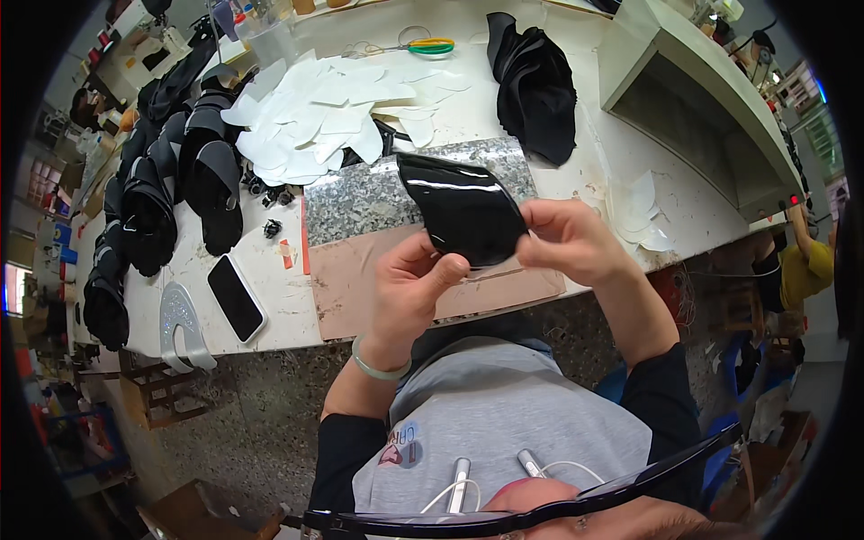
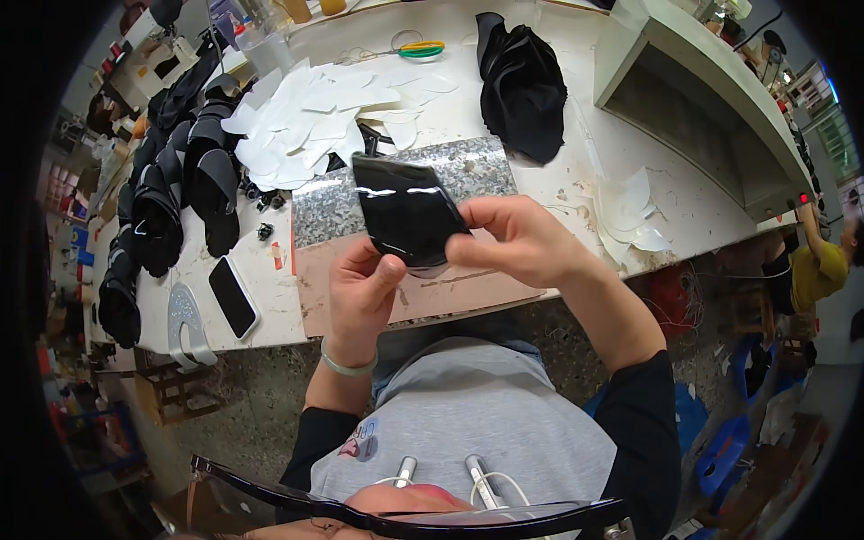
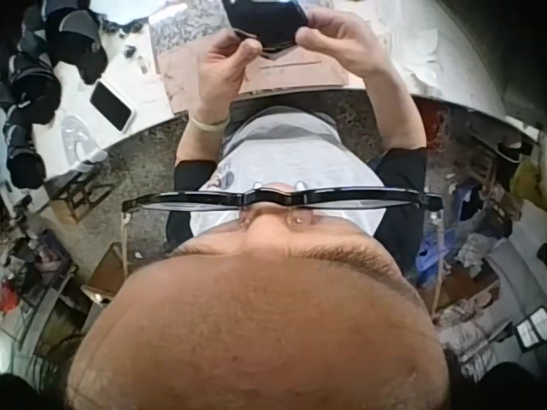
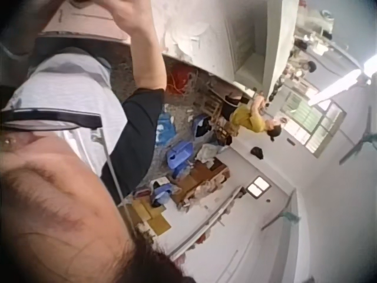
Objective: The person attaches white stiffener pieces onto black shoe upper components by hand. They then align and press glossy outer layers over the uppers before handing the assembled shoe part to a coworker.
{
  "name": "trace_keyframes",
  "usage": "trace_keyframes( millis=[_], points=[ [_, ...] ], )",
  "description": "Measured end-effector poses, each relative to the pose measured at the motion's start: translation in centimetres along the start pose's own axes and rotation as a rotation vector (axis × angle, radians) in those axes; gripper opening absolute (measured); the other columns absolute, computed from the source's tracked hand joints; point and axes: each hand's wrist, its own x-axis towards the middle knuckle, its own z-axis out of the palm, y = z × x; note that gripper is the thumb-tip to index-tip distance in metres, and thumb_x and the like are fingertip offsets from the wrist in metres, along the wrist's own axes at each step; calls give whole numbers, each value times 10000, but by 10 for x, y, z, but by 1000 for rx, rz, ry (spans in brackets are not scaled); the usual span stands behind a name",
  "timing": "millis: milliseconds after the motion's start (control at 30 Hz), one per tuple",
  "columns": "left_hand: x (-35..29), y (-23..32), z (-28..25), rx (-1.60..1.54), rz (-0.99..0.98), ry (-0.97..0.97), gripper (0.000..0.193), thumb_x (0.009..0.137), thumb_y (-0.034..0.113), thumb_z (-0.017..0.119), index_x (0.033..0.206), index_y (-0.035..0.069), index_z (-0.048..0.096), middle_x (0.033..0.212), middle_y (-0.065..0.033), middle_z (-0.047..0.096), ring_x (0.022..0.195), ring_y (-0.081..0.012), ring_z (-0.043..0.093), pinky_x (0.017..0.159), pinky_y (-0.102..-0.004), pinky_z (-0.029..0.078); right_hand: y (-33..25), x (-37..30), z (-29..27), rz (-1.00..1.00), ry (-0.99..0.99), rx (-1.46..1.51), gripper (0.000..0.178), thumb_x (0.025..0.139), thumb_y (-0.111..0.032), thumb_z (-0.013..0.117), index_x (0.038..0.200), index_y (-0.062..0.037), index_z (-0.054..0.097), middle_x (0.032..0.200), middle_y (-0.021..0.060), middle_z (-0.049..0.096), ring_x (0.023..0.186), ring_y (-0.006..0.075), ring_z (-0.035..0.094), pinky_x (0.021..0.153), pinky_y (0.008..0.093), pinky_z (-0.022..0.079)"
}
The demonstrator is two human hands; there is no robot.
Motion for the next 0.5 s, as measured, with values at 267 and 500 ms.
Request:
trace_keyframes(
  millis=[267, 500],
  points=[
    [25, -21, 13, 110, 15, 129, 210, 919, 211, 651, 968, 10, 615, 832, 33, 598, 701, -10, 477, 607, -166, 378, 23, 4, -1, -3, 274, 104, 249, 932, -244, 632, 984, 0, 626, 815, -52, 579, 732, 10, 477, 639, 178, 404],
    [55, -10, 36, -13, 42, 10, 219, 940, 213, 621, 799, 56, 563, 749, 67, 526, 657, 6, 400, 589, -164, 315, 11, 10, -11, -172, 334, 199, 221, 920, -205, 648, 1000, -5, 599, 886, -34, 605, 810, 11, 520, 724, 177, 434]
  ],
)
